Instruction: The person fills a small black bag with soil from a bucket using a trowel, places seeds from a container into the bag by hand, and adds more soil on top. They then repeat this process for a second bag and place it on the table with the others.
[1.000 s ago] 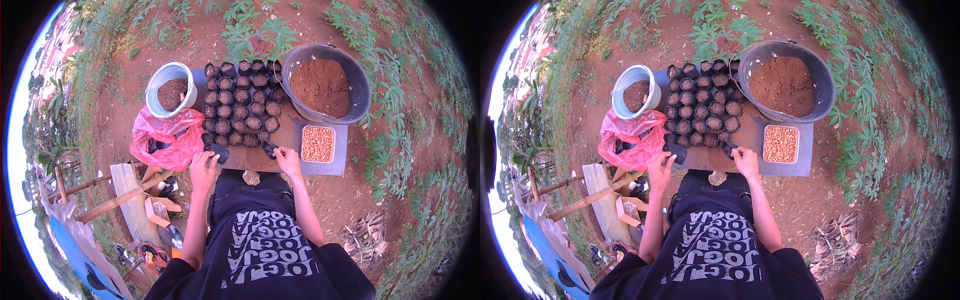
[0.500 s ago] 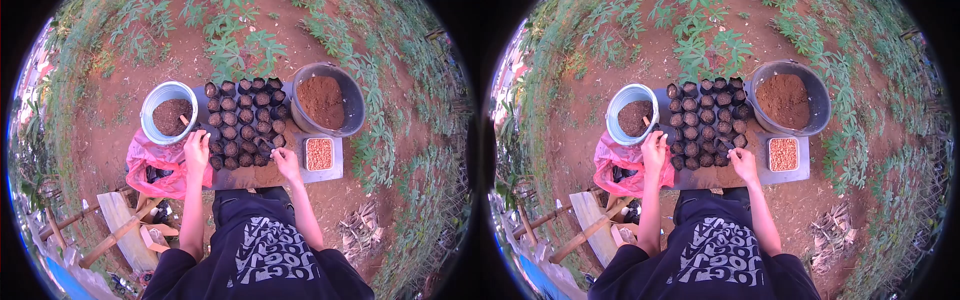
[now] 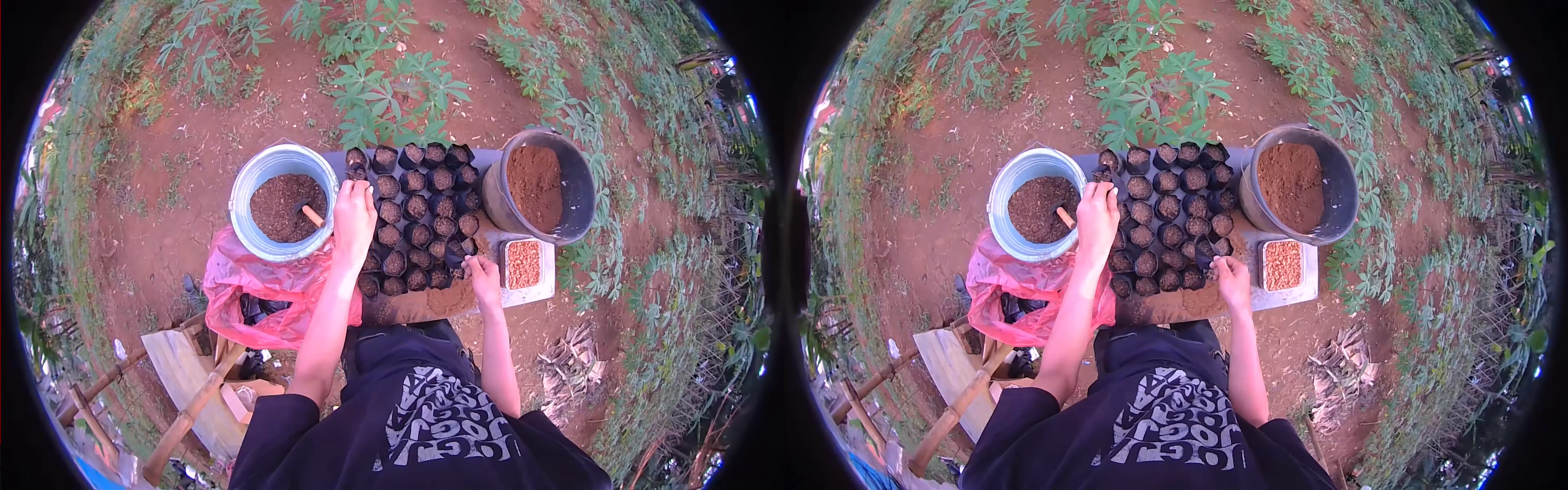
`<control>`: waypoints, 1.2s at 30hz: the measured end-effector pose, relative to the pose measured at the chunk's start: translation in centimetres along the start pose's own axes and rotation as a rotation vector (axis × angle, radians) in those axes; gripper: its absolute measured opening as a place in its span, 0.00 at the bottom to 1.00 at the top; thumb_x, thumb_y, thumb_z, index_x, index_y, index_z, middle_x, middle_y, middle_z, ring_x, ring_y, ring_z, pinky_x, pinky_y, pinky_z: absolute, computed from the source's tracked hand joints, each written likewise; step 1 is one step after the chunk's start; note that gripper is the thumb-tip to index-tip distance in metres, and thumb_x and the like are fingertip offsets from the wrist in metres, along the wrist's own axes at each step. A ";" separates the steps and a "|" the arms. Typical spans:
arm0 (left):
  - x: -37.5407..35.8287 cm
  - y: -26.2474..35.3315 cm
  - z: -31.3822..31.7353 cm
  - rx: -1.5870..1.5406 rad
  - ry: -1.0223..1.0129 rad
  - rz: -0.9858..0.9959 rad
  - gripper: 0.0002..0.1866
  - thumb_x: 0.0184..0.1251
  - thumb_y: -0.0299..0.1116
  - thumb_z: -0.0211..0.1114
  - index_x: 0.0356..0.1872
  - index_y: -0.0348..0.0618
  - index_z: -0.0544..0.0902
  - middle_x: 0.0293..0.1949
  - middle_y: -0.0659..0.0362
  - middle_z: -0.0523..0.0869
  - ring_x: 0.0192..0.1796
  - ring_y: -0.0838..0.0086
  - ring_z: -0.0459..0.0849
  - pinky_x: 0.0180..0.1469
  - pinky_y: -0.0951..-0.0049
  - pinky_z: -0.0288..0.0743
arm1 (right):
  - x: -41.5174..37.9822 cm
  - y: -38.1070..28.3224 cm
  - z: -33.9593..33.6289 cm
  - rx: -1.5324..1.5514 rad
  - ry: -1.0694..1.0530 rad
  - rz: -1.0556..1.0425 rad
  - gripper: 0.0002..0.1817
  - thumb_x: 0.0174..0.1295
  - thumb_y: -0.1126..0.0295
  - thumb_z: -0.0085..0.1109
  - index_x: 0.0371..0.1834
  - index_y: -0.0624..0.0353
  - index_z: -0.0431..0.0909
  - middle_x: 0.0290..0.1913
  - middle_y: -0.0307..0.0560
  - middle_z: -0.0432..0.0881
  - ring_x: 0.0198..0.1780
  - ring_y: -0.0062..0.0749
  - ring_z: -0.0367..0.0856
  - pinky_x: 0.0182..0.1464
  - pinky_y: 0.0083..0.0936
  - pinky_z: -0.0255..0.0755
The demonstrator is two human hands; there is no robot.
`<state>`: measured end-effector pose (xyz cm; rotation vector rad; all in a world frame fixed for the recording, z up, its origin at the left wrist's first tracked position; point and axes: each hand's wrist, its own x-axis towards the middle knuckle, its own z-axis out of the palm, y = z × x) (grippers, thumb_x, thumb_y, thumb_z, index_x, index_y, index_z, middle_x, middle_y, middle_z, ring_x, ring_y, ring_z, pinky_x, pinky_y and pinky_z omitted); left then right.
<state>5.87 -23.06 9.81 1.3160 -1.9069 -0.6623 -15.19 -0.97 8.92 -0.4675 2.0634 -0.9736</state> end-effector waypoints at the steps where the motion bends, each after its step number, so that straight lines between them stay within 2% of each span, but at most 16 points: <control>1: 1.5 0.0 0.1 0.023 -0.027 -0.009 0.04 0.67 0.23 0.61 0.39 0.33 0.81 0.39 0.45 0.82 0.42 0.46 0.83 0.45 0.52 0.78 | 0.0 -0.1 0.3 0.010 -0.007 -0.008 0.15 0.69 0.65 0.58 0.29 0.64 0.84 0.20 0.35 0.77 0.23 0.16 0.71 0.27 0.19 0.62; 4: 6.1 -1.7 0.6 0.037 -0.093 0.073 0.03 0.66 0.23 0.62 0.36 0.33 0.82 0.38 0.44 0.83 0.43 0.46 0.84 0.46 0.51 0.79 | -0.1 -0.3 1.2 0.043 -0.027 -0.030 0.14 0.70 0.67 0.57 0.29 0.64 0.83 0.21 0.33 0.75 0.23 0.14 0.69 0.26 0.18 0.59; 8: 11.7 -4.9 0.4 0.238 -0.353 0.111 0.04 0.62 0.24 0.67 0.36 0.35 0.84 0.39 0.44 0.84 0.45 0.48 0.85 0.48 0.50 0.79 | 0.0 -0.3 1.7 0.075 -0.047 -0.007 0.14 0.70 0.67 0.57 0.29 0.64 0.83 0.21 0.33 0.75 0.23 0.15 0.69 0.27 0.18 0.60; 11: 13.6 -8.2 1.2 0.490 -0.449 0.102 0.06 0.62 0.20 0.59 0.37 0.34 0.84 0.43 0.44 0.85 0.47 0.47 0.87 0.48 0.52 0.83 | 0.3 0.6 1.8 0.095 -0.063 0.004 0.15 0.71 0.67 0.56 0.28 0.65 0.82 0.21 0.34 0.75 0.23 0.15 0.69 0.27 0.18 0.61; 15: 13.6 -10.1 0.7 0.608 -0.413 0.078 0.07 0.63 0.20 0.59 0.38 0.35 0.84 0.43 0.45 0.85 0.47 0.49 0.87 0.48 0.53 0.83 | 0.5 1.7 1.8 0.078 -0.078 -0.004 0.16 0.69 0.63 0.57 0.28 0.64 0.85 0.19 0.36 0.78 0.24 0.16 0.74 0.28 0.20 0.66; 18: 13.4 -10.6 0.3 0.608 -0.419 0.078 0.04 0.63 0.25 0.66 0.36 0.36 0.85 0.41 0.46 0.83 0.47 0.48 0.86 0.50 0.50 0.80 | 0.9 2.2 1.8 0.082 -0.090 -0.009 0.16 0.69 0.64 0.57 0.28 0.64 0.85 0.19 0.36 0.78 0.24 0.16 0.74 0.28 0.20 0.65; 24: 13.9 -10.2 0.6 0.592 -0.437 0.031 0.04 0.64 0.26 0.66 0.36 0.36 0.84 0.42 0.46 0.84 0.47 0.48 0.86 0.50 0.50 0.80 | 1.9 3.4 1.2 0.131 -0.110 -0.010 0.16 0.69 0.63 0.56 0.29 0.63 0.85 0.19 0.35 0.77 0.22 0.16 0.72 0.27 0.20 0.64; 28: 13.1 -9.2 3.0 0.748 -0.513 -0.046 0.07 0.63 0.25 0.63 0.40 0.37 0.86 0.45 0.45 0.87 0.48 0.50 0.88 0.53 0.55 0.83 | 2.1 2.9 0.9 0.129 -0.110 0.028 0.16 0.69 0.63 0.57 0.29 0.63 0.85 0.19 0.34 0.77 0.22 0.15 0.72 0.26 0.20 0.64; 29: 12.9 -8.8 3.6 0.825 -0.545 -0.099 0.07 0.64 0.26 0.63 0.38 0.40 0.88 0.42 0.48 0.89 0.47 0.53 0.90 0.56 0.54 0.81 | 2.2 2.7 0.9 0.130 -0.111 0.027 0.16 0.69 0.63 0.57 0.29 0.63 0.85 0.19 0.35 0.77 0.22 0.15 0.72 0.26 0.20 0.64; 32: 12.3 -8.3 5.3 0.975 -0.571 -0.062 0.08 0.65 0.28 0.63 0.37 0.45 0.90 0.40 0.52 0.91 0.46 0.58 0.91 0.61 0.51 0.77 | 2.4 2.1 0.8 0.144 -0.111 0.042 0.15 0.70 0.66 0.56 0.28 0.65 0.83 0.20 0.35 0.77 0.23 0.16 0.72 0.28 0.19 0.64; 33: 12.2 -7.8 5.6 1.006 -0.589 -0.068 0.08 0.65 0.30 0.63 0.37 0.49 0.91 0.39 0.55 0.92 0.46 0.60 0.91 0.67 0.46 0.69 | 2.4 1.8 0.8 0.152 -0.110 0.050 0.15 0.70 0.68 0.56 0.27 0.65 0.83 0.20 0.36 0.76 0.24 0.16 0.72 0.28 0.19 0.64; 36: 11.2 -6.4 6.2 1.072 -0.558 -0.083 0.08 0.65 0.31 0.63 0.37 0.49 0.91 0.39 0.55 0.92 0.46 0.60 0.91 0.71 0.42 0.62 | 2.3 1.3 0.6 0.164 -0.100 0.058 0.15 0.70 0.68 0.56 0.27 0.66 0.83 0.20 0.36 0.76 0.24 0.17 0.72 0.29 0.19 0.64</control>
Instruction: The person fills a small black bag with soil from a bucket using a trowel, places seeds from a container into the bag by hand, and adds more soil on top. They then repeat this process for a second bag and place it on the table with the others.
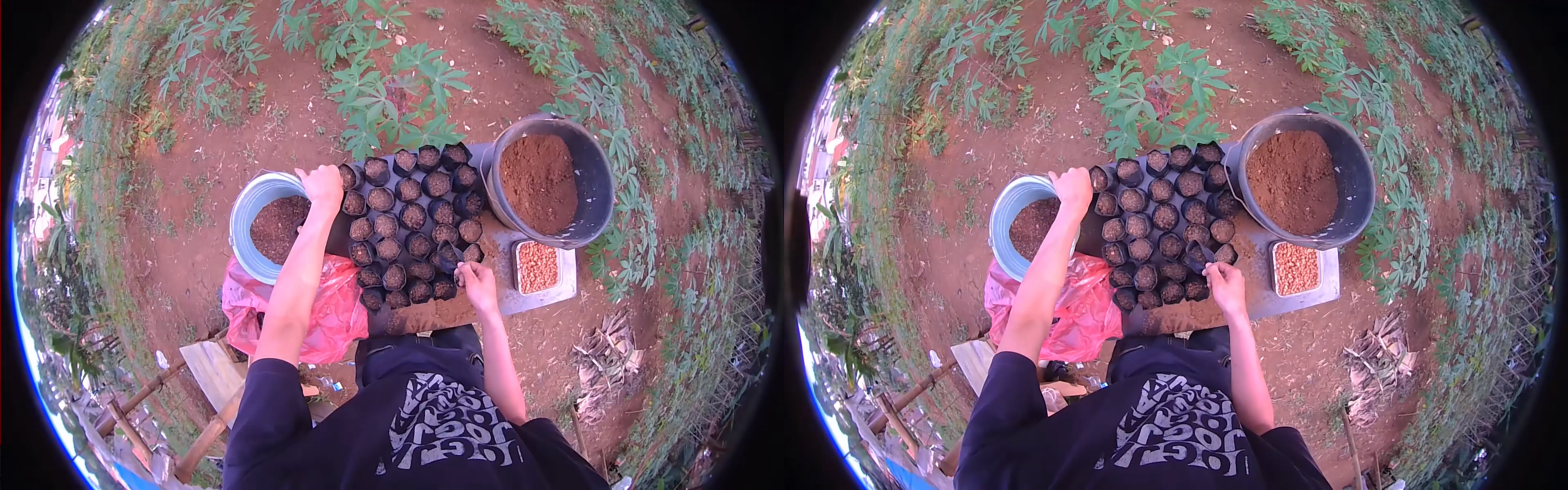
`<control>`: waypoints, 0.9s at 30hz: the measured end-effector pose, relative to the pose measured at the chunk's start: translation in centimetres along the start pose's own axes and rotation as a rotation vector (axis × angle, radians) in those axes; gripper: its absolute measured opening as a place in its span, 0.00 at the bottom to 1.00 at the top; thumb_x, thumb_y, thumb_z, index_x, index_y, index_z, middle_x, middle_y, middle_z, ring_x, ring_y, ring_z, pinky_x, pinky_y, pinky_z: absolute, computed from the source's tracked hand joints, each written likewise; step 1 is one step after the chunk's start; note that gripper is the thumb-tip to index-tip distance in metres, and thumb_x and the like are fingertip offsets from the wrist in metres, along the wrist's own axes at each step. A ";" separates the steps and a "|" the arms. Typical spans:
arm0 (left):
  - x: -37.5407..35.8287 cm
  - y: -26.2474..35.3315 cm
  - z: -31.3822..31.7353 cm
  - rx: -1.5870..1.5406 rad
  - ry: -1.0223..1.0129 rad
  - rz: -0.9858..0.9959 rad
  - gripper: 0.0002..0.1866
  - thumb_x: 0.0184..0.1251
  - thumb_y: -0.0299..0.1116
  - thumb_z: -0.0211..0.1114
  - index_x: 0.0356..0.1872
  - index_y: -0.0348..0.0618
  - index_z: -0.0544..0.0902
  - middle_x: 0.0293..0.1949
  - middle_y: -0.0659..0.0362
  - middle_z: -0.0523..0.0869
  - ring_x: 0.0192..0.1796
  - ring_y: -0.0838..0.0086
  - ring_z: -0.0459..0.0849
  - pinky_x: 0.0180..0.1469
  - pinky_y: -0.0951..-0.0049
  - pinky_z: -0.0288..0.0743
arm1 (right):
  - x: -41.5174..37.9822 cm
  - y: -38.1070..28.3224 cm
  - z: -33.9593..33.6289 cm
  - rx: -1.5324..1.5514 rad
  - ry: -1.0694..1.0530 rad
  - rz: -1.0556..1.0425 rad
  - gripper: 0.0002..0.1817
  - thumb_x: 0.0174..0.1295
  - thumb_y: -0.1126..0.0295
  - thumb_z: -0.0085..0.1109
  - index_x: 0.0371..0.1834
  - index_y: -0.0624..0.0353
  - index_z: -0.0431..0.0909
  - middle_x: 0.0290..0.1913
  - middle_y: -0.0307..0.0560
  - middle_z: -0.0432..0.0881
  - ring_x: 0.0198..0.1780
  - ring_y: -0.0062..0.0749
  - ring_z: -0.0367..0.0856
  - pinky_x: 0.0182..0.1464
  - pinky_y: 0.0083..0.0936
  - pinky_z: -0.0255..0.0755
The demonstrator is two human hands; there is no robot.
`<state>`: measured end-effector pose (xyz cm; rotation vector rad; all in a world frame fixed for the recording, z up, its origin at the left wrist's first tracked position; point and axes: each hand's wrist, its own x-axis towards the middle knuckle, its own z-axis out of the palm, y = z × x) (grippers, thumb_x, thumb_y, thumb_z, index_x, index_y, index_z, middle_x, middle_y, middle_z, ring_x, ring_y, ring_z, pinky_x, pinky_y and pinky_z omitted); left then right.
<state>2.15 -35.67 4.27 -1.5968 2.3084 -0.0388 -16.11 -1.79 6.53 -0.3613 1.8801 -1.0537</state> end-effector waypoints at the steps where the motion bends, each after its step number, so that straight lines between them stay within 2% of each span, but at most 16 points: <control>1: -0.1 0.2 0.7 -0.044 -0.037 -0.002 0.09 0.66 0.30 0.63 0.37 0.49 0.91 0.39 0.56 0.92 0.47 0.60 0.91 0.74 0.39 0.55 | 0.0 0.1 0.0 -0.006 -0.001 -0.001 0.15 0.70 0.68 0.55 0.27 0.66 0.83 0.20 0.36 0.76 0.24 0.17 0.72 0.29 0.19 0.64; 4: -2.0 1.0 0.8 0.030 -0.054 0.045 0.10 0.66 0.30 0.61 0.38 0.48 0.91 0.39 0.55 0.92 0.49 0.59 0.90 0.77 0.40 0.49 | 0.2 1.1 0.0 -0.039 -0.012 -0.010 0.15 0.70 0.68 0.55 0.27 0.66 0.83 0.20 0.36 0.77 0.24 0.17 0.72 0.29 0.19 0.65; 5: -2.6 1.4 0.7 0.032 -0.065 0.051 0.10 0.66 0.30 0.61 0.39 0.47 0.91 0.38 0.55 0.92 0.49 0.59 0.90 0.79 0.42 0.44 | 0.3 1.4 0.0 -0.057 -0.015 -0.020 0.15 0.70 0.68 0.55 0.27 0.66 0.83 0.20 0.36 0.77 0.24 0.17 0.72 0.29 0.19 0.65; 8: -4.6 2.6 -0.1 0.133 -0.130 0.155 0.11 0.65 0.30 0.60 0.38 0.46 0.91 0.40 0.54 0.91 0.51 0.60 0.88 0.79 0.44 0.43 | 0.1 1.7 0.2 -0.077 -0.032 -0.017 0.16 0.70 0.68 0.56 0.27 0.66 0.83 0.20 0.36 0.77 0.24 0.17 0.72 0.29 0.20 0.65; 9: -5.8 3.2 0.5 0.093 -0.073 0.167 0.11 0.65 0.30 0.60 0.39 0.45 0.91 0.47 0.51 0.90 0.55 0.61 0.85 0.80 0.48 0.45 | 0.2 1.7 0.3 -0.078 -0.041 -0.015 0.16 0.70 0.68 0.56 0.27 0.66 0.83 0.20 0.36 0.77 0.24 0.17 0.73 0.29 0.20 0.65; 10: -7.5 3.5 1.4 0.048 0.074 0.191 0.12 0.65 0.29 0.59 0.42 0.42 0.90 0.54 0.47 0.86 0.58 0.61 0.82 0.78 0.56 0.54 | 0.2 1.6 0.4 -0.081 -0.045 -0.017 0.16 0.70 0.67 0.56 0.27 0.66 0.83 0.20 0.36 0.77 0.24 0.17 0.73 0.29 0.20 0.65; 11: -9.0 4.1 3.4 -0.028 0.210 0.157 0.14 0.62 0.29 0.62 0.47 0.38 0.87 0.56 0.45 0.84 0.58 0.60 0.81 0.70 0.64 0.68 | 0.1 1.6 0.5 -0.084 -0.048 -0.018 0.16 0.70 0.67 0.56 0.27 0.66 0.83 0.20 0.36 0.77 0.24 0.17 0.73 0.29 0.20 0.65; 12: -11.1 4.2 1.9 -0.314 0.040 0.135 0.20 0.58 0.27 0.65 0.53 0.34 0.82 0.56 0.43 0.82 0.58 0.57 0.81 0.62 0.64 0.76 | 0.0 1.6 0.5 -0.086 -0.048 -0.018 0.16 0.70 0.67 0.56 0.27 0.66 0.83 0.20 0.36 0.77 0.24 0.17 0.73 0.29 0.20 0.65; 13: -13.3 4.3 2.4 -0.545 0.054 0.087 0.24 0.59 0.27 0.66 0.58 0.33 0.78 0.59 0.42 0.78 0.57 0.52 0.80 0.61 0.61 0.77 | -0.1 1.6 0.4 -0.090 -0.046 -0.027 0.16 0.70 0.66 0.56 0.28 0.65 0.84 0.20 0.36 0.78 0.24 0.17 0.73 0.29 0.20 0.65; 14: -15.0 4.3 3.5 -0.712 0.116 0.067 0.22 0.63 0.28 0.63 0.58 0.34 0.76 0.58 0.43 0.76 0.56 0.50 0.79 0.60 0.57 0.77 | -0.3 1.5 0.3 -0.093 -0.043 -0.036 0.15 0.69 0.65 0.57 0.28 0.64 0.84 0.20 0.35 0.78 0.24 0.16 0.74 0.29 0.20 0.66; 15: -17.0 4.5 3.6 -0.769 0.209 0.053 0.19 0.64 0.28 0.64 0.56 0.37 0.76 0.56 0.45 0.76 0.56 0.49 0.78 0.59 0.56 0.76 | -0.5 1.5 0.2 -0.097 -0.040 -0.044 0.15 0.68 0.65 0.57 0.29 0.64 0.85 0.19 0.35 0.78 0.24 0.16 0.74 0.29 0.20 0.67; 17: -20.8 5.3 4.3 -0.840 0.256 0.026 0.16 0.64 0.28 0.65 0.52 0.39 0.77 0.52 0.45 0.77 0.55 0.49 0.76 0.58 0.53 0.73 | -1.0 2.0 -0.4 -0.001 -0.012 -0.062 0.15 0.69 0.65 0.57 0.29 0.65 0.84 0.20 0.34 0.77 0.24 0.16 0.73 0.29 0.20 0.66; 18: -22.7 5.9 4.6 -0.834 0.327 0.112 0.16 0.62 0.29 0.66 0.51 0.41 0.78 0.51 0.47 0.77 0.54 0.50 0.77 0.57 0.54 0.74 | -1.2 2.4 -0.9 0.045 0.001 -0.071 0.15 0.69 0.66 0.58 0.29 0.65 0.84 0.20 0.33 0.77 0.24 0.16 0.73 0.29 0.19 0.65; 22: -28.1 9.6 4.4 -0.882 0.178 0.377 0.13 0.60 0.33 0.69 0.46 0.44 0.82 0.49 0.54 0.80 0.53 0.60 0.78 0.55 0.59 0.75 | -1.2 4.0 -3.9 0.237 0.117 -0.031 0.12 0.71 0.65 0.57 0.29 0.58 0.81 0.21 0.30 0.74 0.23 0.12 0.67 0.24 0.16 0.57; 25: -28.9 12.6 4.9 -0.829 0.147 0.493 0.15 0.61 0.37 0.69 0.47 0.44 0.85 0.49 0.57 0.80 0.54 0.62 0.78 0.55 0.62 0.74 | 0.5 5.8 -6.8 0.376 0.217 -0.010 0.11 0.70 0.63 0.58 0.30 0.55 0.80 0.23 0.28 0.72 0.23 0.11 0.67 0.23 0.16 0.56; 27: -28.7 14.3 4.6 -0.785 0.152 0.556 0.16 0.61 0.38 0.69 0.48 0.44 0.85 0.49 0.57 0.80 0.54 0.63 0.77 0.55 0.63 0.73 | 2.3 7.4 -8.4 0.322 0.235 -0.071 0.11 0.71 0.62 0.57 0.31 0.54 0.80 0.23 0.28 0.72 0.24 0.11 0.68 0.24 0.15 0.56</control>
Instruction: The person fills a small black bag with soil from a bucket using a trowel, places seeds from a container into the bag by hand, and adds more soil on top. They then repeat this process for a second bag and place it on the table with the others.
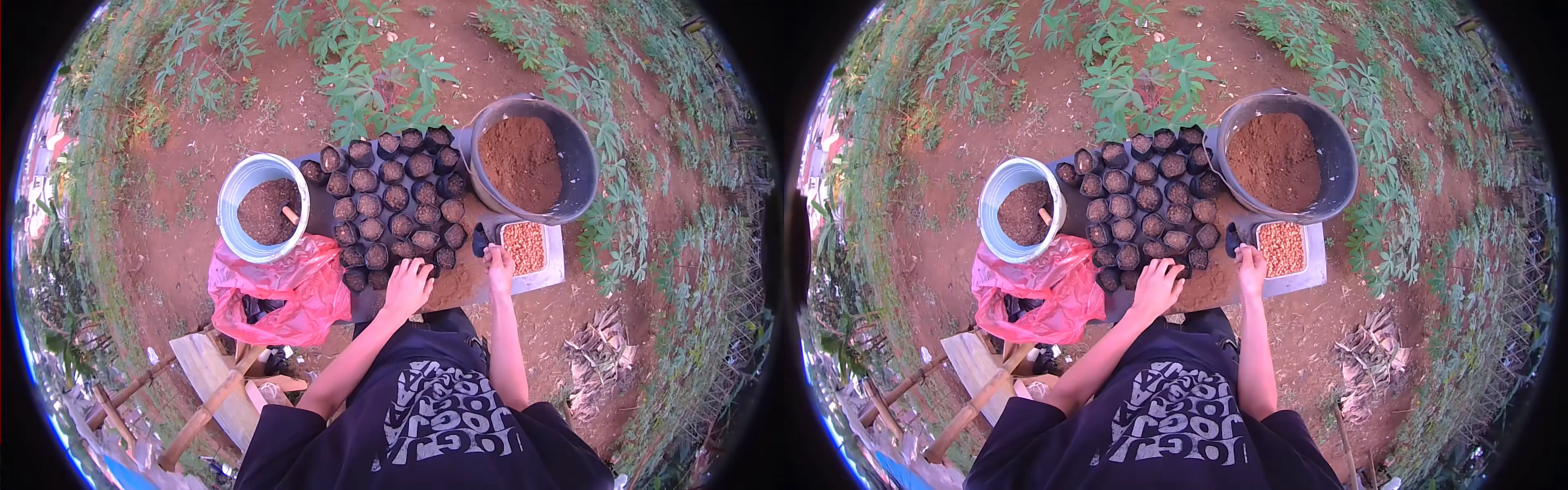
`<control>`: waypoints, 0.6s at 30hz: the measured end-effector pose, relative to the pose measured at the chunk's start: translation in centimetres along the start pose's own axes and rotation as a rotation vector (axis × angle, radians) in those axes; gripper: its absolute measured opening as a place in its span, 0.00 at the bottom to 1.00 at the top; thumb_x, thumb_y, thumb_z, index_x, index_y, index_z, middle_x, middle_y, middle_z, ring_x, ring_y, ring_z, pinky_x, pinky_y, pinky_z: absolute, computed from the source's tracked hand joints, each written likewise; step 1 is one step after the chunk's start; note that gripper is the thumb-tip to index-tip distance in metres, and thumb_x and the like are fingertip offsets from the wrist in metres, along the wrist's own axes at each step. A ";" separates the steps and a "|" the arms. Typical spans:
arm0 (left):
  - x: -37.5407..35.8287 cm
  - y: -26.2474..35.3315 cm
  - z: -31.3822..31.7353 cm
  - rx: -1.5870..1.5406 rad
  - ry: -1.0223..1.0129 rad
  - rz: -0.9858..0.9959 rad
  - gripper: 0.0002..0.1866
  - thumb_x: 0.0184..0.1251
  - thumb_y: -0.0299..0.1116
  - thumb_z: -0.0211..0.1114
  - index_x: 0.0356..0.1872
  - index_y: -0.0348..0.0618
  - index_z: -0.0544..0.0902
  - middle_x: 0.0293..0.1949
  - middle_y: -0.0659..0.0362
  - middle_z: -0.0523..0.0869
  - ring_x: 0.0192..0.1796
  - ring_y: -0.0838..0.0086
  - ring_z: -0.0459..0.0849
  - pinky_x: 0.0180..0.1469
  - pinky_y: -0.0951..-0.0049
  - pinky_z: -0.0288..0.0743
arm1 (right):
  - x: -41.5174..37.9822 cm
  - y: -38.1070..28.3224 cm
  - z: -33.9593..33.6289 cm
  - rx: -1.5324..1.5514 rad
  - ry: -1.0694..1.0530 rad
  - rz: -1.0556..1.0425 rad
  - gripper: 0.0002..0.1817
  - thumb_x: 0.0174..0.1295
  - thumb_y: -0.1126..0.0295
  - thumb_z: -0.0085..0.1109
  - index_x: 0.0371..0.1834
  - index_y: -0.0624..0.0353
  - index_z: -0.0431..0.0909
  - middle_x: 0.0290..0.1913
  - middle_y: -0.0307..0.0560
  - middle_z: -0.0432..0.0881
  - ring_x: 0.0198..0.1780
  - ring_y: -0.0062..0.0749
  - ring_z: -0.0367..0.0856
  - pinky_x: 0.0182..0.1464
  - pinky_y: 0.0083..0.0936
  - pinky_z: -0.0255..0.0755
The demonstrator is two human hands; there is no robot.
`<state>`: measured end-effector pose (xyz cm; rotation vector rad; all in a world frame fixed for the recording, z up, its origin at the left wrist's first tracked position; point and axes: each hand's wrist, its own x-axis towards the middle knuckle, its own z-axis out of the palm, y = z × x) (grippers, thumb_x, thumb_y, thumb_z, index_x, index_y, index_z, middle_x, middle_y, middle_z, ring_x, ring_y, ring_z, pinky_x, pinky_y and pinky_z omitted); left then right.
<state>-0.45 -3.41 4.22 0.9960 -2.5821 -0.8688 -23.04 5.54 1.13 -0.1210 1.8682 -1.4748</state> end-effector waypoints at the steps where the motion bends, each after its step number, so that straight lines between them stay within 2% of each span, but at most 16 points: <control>1: 0.6 0.4 0.4 0.023 -0.013 0.031 0.16 0.61 0.38 0.68 0.48 0.44 0.85 0.50 0.58 0.80 0.54 0.64 0.77 0.55 0.63 0.73 | 0.8 0.3 -0.5 -0.018 0.000 -0.036 0.11 0.71 0.62 0.57 0.31 0.54 0.80 0.23 0.28 0.72 0.25 0.11 0.68 0.24 0.15 0.56; 5: 2.9 1.7 2.9 0.154 -0.052 0.096 0.17 0.60 0.39 0.69 0.49 0.43 0.85 0.49 0.58 0.80 0.55 0.64 0.76 0.54 0.63 0.71 | 1.3 1.3 -2.2 0.027 0.006 -0.066 0.13 0.72 0.60 0.56 0.31 0.52 0.80 0.24 0.27 0.72 0.24 0.12 0.68 0.24 0.16 0.57; 6: 3.4 2.2 3.5 0.193 -0.069 0.080 0.15 0.59 0.38 0.69 0.45 0.44 0.86 0.46 0.58 0.82 0.54 0.64 0.77 0.53 0.62 0.71 | 1.3 2.2 -2.8 0.005 -0.022 -0.097 0.14 0.73 0.59 0.56 0.31 0.53 0.81 0.24 0.27 0.73 0.25 0.12 0.70 0.25 0.15 0.59; 9: 4.3 3.2 5.4 0.369 -0.189 0.004 0.14 0.56 0.40 0.72 0.42 0.48 0.86 0.44 0.60 0.83 0.52 0.65 0.78 0.52 0.62 0.70 | 0.9 4.5 -4.1 -0.104 -0.097 0.054 0.16 0.74 0.59 0.55 0.32 0.57 0.82 0.24 0.30 0.75 0.26 0.14 0.72 0.27 0.15 0.63; 10: 4.4 3.3 6.1 0.402 -0.113 0.021 0.11 0.55 0.39 0.73 0.36 0.48 0.86 0.41 0.60 0.84 0.50 0.65 0.78 0.51 0.62 0.70 | 1.0 5.3 -4.4 -0.106 -0.116 0.024 0.16 0.74 0.60 0.55 0.32 0.58 0.82 0.24 0.31 0.76 0.27 0.15 0.73 0.28 0.15 0.65; 12: 4.3 3.3 7.0 0.382 -0.110 0.001 0.11 0.56 0.39 0.72 0.36 0.46 0.86 0.39 0.58 0.85 0.50 0.62 0.80 0.53 0.60 0.71 | 1.1 6.1 -5.0 -0.112 -0.146 -0.012 0.16 0.73 0.62 0.55 0.31 0.62 0.83 0.23 0.35 0.78 0.27 0.17 0.75 0.30 0.17 0.68; 18: 3.6 3.5 8.4 0.285 -0.048 -0.048 0.10 0.58 0.36 0.71 0.38 0.45 0.87 0.40 0.56 0.85 0.49 0.62 0.81 0.53 0.61 0.74 | 0.1 4.3 -6.9 -0.233 -0.266 -0.001 0.15 0.71 0.64 0.55 0.31 0.62 0.84 0.22 0.36 0.79 0.26 0.19 0.76 0.31 0.20 0.69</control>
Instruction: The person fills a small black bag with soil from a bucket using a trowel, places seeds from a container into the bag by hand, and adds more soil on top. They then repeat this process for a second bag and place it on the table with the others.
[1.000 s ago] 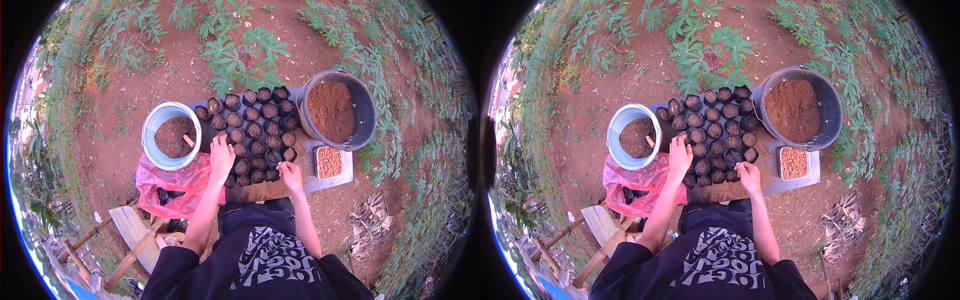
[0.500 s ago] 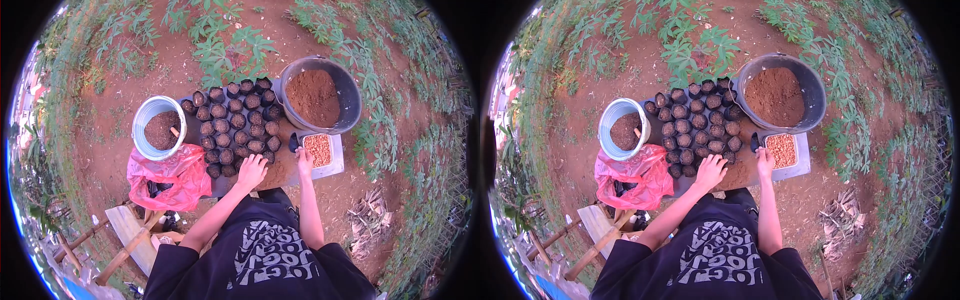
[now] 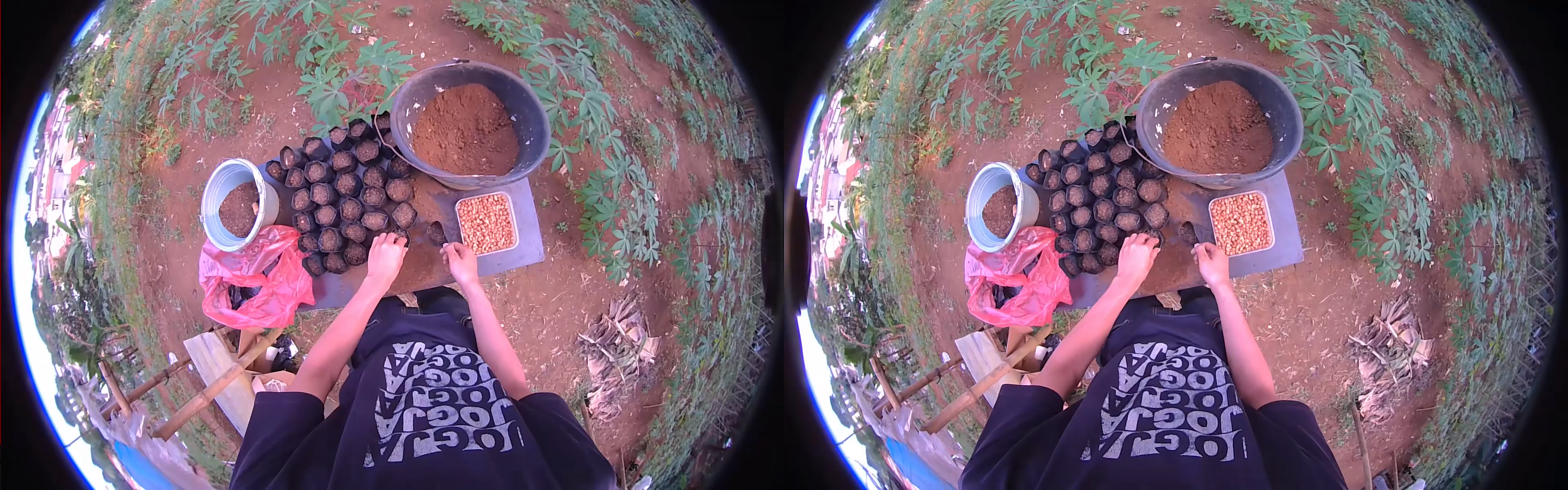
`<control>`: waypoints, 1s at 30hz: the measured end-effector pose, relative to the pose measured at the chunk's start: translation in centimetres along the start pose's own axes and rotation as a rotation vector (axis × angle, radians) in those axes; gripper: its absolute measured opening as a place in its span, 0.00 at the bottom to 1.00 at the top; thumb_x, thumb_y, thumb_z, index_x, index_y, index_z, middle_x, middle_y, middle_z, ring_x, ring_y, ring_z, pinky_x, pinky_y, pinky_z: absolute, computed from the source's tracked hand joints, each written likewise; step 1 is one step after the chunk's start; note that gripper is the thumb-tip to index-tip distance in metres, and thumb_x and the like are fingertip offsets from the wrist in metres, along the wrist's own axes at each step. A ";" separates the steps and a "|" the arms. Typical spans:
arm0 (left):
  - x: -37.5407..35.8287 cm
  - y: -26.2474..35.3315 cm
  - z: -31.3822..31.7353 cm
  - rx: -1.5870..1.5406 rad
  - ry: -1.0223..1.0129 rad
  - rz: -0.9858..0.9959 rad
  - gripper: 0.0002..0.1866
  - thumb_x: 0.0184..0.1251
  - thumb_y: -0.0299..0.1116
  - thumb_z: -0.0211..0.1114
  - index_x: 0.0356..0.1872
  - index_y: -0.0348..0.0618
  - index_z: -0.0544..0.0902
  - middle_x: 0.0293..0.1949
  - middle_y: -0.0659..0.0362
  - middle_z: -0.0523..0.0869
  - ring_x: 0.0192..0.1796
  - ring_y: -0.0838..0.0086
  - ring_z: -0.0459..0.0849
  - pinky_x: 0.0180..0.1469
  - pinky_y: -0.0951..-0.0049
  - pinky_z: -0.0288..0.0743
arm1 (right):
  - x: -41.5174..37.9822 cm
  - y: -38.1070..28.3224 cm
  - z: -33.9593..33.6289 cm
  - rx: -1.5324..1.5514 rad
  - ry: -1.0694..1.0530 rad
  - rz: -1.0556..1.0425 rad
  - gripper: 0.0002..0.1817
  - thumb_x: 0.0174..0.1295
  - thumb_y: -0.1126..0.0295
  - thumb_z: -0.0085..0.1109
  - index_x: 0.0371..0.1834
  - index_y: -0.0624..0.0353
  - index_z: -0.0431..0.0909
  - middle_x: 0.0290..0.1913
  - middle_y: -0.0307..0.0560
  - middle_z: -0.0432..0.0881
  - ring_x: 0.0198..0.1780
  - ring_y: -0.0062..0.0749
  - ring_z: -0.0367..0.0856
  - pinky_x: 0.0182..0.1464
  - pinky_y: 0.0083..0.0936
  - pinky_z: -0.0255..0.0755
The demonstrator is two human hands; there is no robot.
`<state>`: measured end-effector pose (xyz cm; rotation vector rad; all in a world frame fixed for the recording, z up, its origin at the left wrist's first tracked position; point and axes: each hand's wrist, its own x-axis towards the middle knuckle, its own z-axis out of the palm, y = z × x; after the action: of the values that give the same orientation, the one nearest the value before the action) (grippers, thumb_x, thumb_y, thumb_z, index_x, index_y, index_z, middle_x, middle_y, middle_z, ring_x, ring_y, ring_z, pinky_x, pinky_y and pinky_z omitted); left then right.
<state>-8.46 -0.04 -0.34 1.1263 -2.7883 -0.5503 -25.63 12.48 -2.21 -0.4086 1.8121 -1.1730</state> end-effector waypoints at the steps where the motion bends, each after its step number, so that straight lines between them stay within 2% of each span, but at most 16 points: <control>1: -0.1 0.3 0.0 -0.030 0.006 -0.001 0.10 0.58 0.35 0.71 0.39 0.45 0.87 0.40 0.56 0.85 0.49 0.61 0.81 0.53 0.61 0.75 | -0.4 -0.2 -0.5 -0.035 -0.016 0.004 0.15 0.71 0.64 0.55 0.30 0.62 0.84 0.22 0.36 0.79 0.26 0.19 0.76 0.31 0.20 0.69; 4: -0.2 1.0 0.1 -0.140 0.001 -0.011 0.10 0.61 0.33 0.69 0.43 0.43 0.87 0.42 0.55 0.84 0.49 0.60 0.81 0.53 0.61 0.79 | -1.3 -0.3 -1.6 -0.083 -0.023 0.040 0.16 0.70 0.64 0.55 0.30 0.63 0.84 0.22 0.37 0.79 0.25 0.19 0.76 0.30 0.20 0.69; 10: 0.3 2.3 1.3 -0.209 0.036 0.056 0.10 0.64 0.31 0.67 0.44 0.41 0.87 0.44 0.55 0.84 0.50 0.60 0.80 0.53 0.63 0.80 | -2.7 0.1 -2.1 -0.099 0.035 0.046 0.16 0.70 0.65 0.56 0.30 0.64 0.84 0.22 0.38 0.81 0.26 0.19 0.78 0.32 0.21 0.71; 18: 2.7 3.9 2.0 -0.280 0.058 0.140 0.11 0.62 0.28 0.67 0.46 0.41 0.86 0.46 0.55 0.82 0.52 0.59 0.79 0.56 0.63 0.79 | -4.3 0.6 -3.2 -0.094 0.123 0.072 0.16 0.69 0.64 0.57 0.30 0.65 0.84 0.22 0.40 0.81 0.26 0.21 0.78 0.32 0.22 0.73; 21: 3.4 3.8 1.3 -0.401 0.050 0.189 0.12 0.62 0.28 0.67 0.46 0.41 0.85 0.48 0.55 0.81 0.53 0.58 0.79 0.56 0.62 0.78 | -4.4 0.5 -3.4 -0.057 0.110 0.107 0.17 0.69 0.63 0.58 0.30 0.66 0.84 0.23 0.40 0.80 0.26 0.21 0.78 0.31 0.23 0.72; 24: 3.0 4.4 -1.4 -0.448 0.197 -0.022 0.14 0.60 0.28 0.67 0.47 0.42 0.82 0.51 0.53 0.79 0.54 0.56 0.79 0.57 0.59 0.78 | -5.1 -0.8 -3.5 -0.058 0.131 0.180 0.18 0.70 0.60 0.58 0.32 0.65 0.84 0.23 0.39 0.80 0.26 0.21 0.78 0.31 0.22 0.72; 25: 3.0 3.8 -1.2 -0.461 0.278 -0.079 0.19 0.58 0.27 0.67 0.51 0.39 0.78 0.51 0.49 0.77 0.54 0.53 0.78 0.58 0.56 0.76 | -5.3 -0.9 -3.5 -0.051 0.155 0.189 0.18 0.70 0.59 0.59 0.32 0.65 0.84 0.24 0.39 0.80 0.26 0.21 0.77 0.30 0.22 0.72; 27: 2.8 3.2 -1.3 -0.474 0.325 -0.274 0.22 0.59 0.26 0.68 0.54 0.36 0.75 0.51 0.46 0.77 0.55 0.50 0.77 0.59 0.53 0.75 | -5.3 -0.5 -3.5 -0.026 0.186 0.187 0.18 0.71 0.58 0.59 0.34 0.64 0.84 0.24 0.38 0.79 0.26 0.21 0.77 0.30 0.21 0.71; 28: 2.9 2.8 -0.7 -0.488 0.303 -0.355 0.25 0.61 0.27 0.67 0.58 0.31 0.72 0.54 0.43 0.77 0.57 0.47 0.78 0.61 0.52 0.73 | -5.2 0.1 -3.6 -0.007 0.195 0.178 0.18 0.71 0.58 0.59 0.34 0.64 0.84 0.24 0.38 0.79 0.26 0.20 0.77 0.30 0.21 0.71; 30: 3.3 1.8 0.5 -0.634 0.239 -0.439 0.26 0.62 0.27 0.67 0.61 0.31 0.72 0.56 0.40 0.78 0.57 0.47 0.79 0.61 0.54 0.73 | -5.4 0.5 -3.7 0.001 0.211 0.189 0.18 0.71 0.57 0.59 0.35 0.63 0.84 0.24 0.37 0.79 0.26 0.20 0.77 0.29 0.21 0.70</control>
<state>-12.17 -0.94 -0.34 1.4969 -1.9331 -1.1415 -25.69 18.41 0.64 -0.1119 1.9824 -1.1183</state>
